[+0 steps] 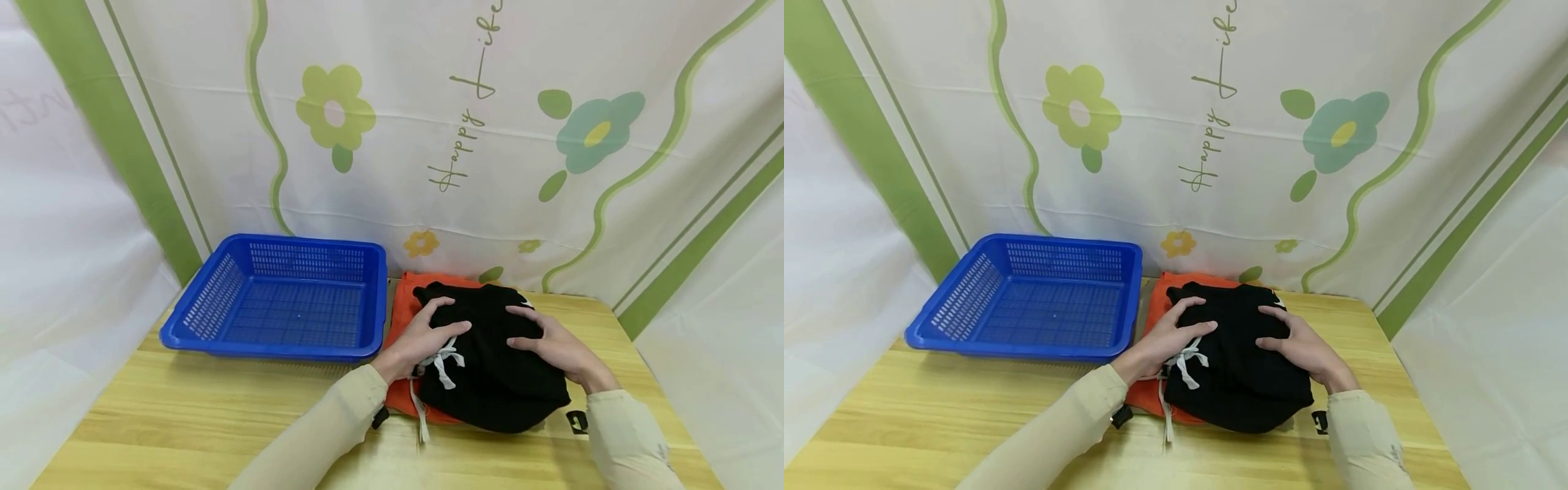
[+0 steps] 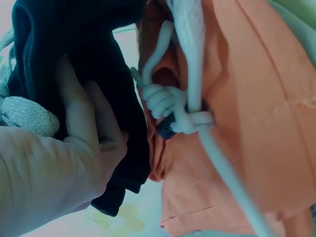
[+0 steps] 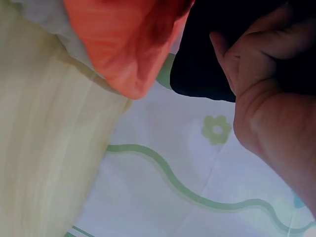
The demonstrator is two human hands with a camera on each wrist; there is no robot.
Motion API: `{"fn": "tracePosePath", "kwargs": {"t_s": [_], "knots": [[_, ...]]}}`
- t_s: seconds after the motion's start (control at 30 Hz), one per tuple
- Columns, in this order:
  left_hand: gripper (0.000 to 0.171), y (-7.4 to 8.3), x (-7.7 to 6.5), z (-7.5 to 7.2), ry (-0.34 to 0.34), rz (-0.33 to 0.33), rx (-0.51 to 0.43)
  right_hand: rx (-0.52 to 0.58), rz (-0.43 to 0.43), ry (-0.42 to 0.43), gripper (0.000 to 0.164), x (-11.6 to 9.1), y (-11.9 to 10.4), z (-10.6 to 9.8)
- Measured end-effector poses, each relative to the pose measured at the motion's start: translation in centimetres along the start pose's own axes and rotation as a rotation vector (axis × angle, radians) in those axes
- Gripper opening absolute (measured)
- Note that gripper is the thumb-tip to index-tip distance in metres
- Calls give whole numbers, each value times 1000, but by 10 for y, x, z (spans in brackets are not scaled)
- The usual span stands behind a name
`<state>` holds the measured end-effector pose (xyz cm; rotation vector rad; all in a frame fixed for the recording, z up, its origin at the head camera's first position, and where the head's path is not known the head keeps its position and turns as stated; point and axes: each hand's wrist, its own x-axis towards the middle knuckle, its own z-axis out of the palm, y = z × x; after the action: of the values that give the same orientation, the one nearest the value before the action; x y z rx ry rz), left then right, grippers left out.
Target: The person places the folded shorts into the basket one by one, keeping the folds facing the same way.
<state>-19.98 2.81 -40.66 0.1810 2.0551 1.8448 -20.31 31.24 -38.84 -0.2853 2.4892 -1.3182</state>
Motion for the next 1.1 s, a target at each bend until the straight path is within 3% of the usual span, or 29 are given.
{"fn": "tracePosePath", "kwargs": {"t_s": [0.27, 0.63, 1.1], "knots": [[63, 12, -13, -9, 26, 139, 97, -49, -67, 37, 77, -8, -14, -1], [64, 27, -35, -35, 41, 296, 200, -133, -184, 105, 78, -15, -33, 6], [64, 45, -57, -69, 63, 485, 298, -117, -307, 191, 80, -20, -66, 22]]}}
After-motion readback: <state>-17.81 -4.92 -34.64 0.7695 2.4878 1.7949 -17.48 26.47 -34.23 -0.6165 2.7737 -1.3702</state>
